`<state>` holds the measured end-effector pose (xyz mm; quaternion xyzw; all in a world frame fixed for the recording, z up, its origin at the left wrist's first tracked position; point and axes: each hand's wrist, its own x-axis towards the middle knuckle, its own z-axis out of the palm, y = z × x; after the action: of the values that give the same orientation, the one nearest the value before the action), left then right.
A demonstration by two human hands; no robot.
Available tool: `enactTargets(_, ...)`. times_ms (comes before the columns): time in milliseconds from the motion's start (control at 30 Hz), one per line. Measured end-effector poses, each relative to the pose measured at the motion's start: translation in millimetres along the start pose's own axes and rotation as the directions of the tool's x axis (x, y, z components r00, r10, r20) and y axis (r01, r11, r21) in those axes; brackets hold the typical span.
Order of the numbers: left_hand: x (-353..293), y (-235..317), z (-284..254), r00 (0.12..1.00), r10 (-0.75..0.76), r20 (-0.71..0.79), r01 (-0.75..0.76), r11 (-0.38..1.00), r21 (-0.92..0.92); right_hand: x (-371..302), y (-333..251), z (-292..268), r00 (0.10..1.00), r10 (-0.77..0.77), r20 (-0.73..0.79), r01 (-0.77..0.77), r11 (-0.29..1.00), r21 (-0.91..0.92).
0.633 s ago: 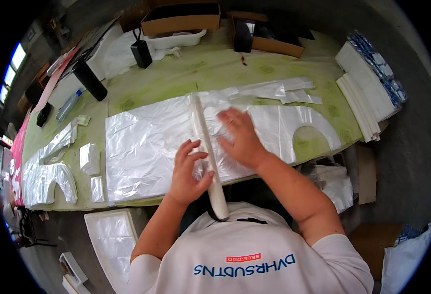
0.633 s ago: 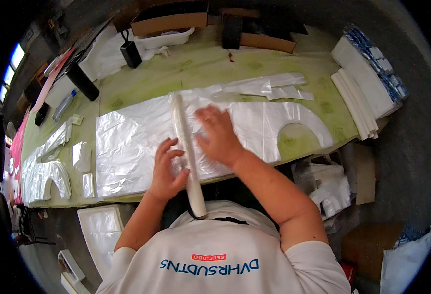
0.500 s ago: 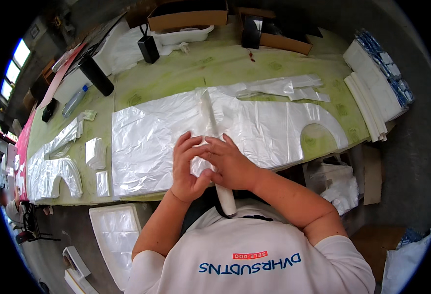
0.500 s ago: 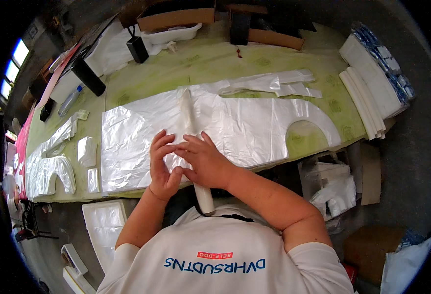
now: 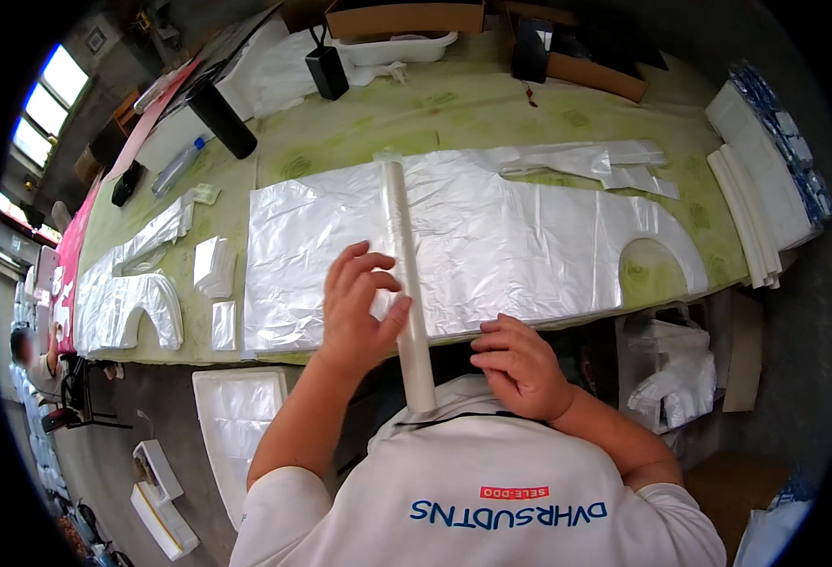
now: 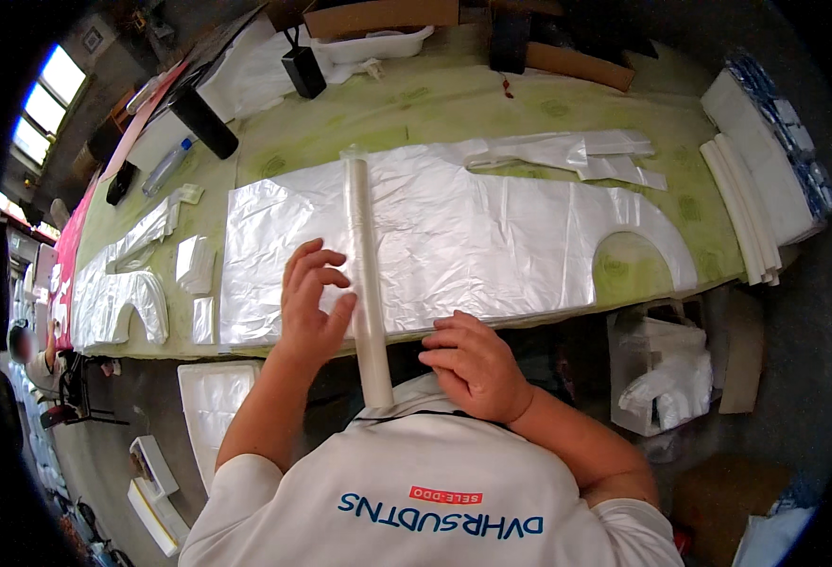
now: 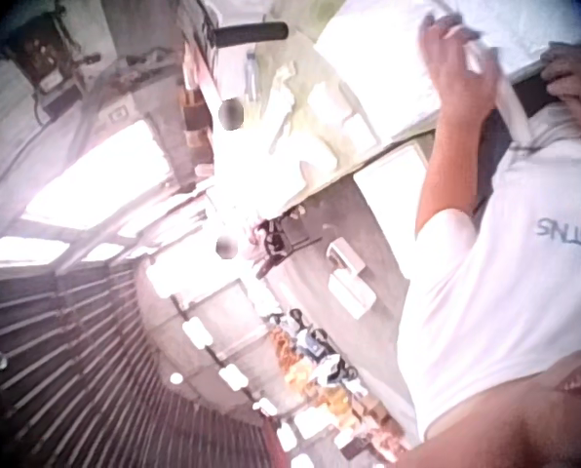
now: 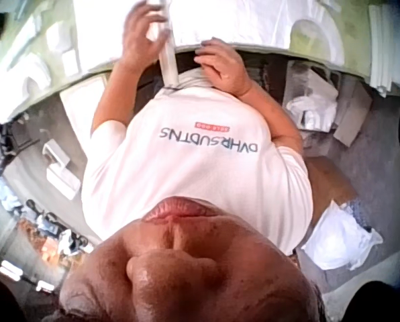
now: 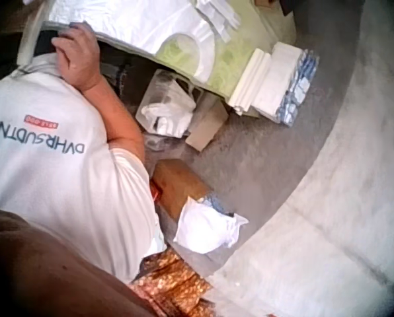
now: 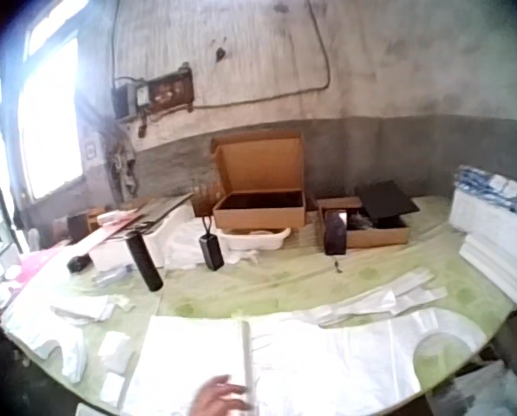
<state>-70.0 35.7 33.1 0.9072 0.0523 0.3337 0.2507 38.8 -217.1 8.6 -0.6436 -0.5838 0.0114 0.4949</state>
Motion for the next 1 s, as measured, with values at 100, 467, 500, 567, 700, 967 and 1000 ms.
enactTargets(100,7.5,38.3,-0.7,0.943,0.051,0.330,-0.044,0.999,-0.028,10.6,-4.7,2.3,0.994,-0.075,0.081,0.069,0.995,0.077)
enactTargets(467,-60.0,5.3,-49.2,0.872,-0.488,0.048,0.472,0.862,0.185,-14.0,12.0,-6.5,1.000,0.015,0.000,-0.015,0.990,0.142)
enactTargets(500,-61.8,8.0,-51.0,0.927,-0.374,0.032,0.347,0.886,0.309,-14.2,12.5,-6.3,1.000,0.010,-0.005,-0.009,0.987,0.159)
enactTargets(567,-58.2,15.6,-52.0,0.975,-0.204,0.088,0.155,0.907,0.391,-12.2,15.0,-6.6,1.000,-0.022,-0.017,0.024,0.985,0.172)
enactTargets(700,-75.3,5.4,-60.4,0.846,-0.525,0.093,0.400,0.741,0.539,-18.0,17.5,-7.7,1.000,-0.012,0.003,0.011,0.977,0.212)
enactTargets(967,-32.2,23.4,-28.0,0.831,-0.465,0.306,0.313,0.844,0.435,-21.5,17.5,-12.9,0.999,0.034,0.026,-0.038,0.978,0.206)
enactTargets(1000,-36.2,14.9,-25.5,0.780,-0.526,0.338,0.348,0.815,0.463,-21.3,17.5,-13.5,0.999,0.007,0.031,-0.013,0.981,0.192)
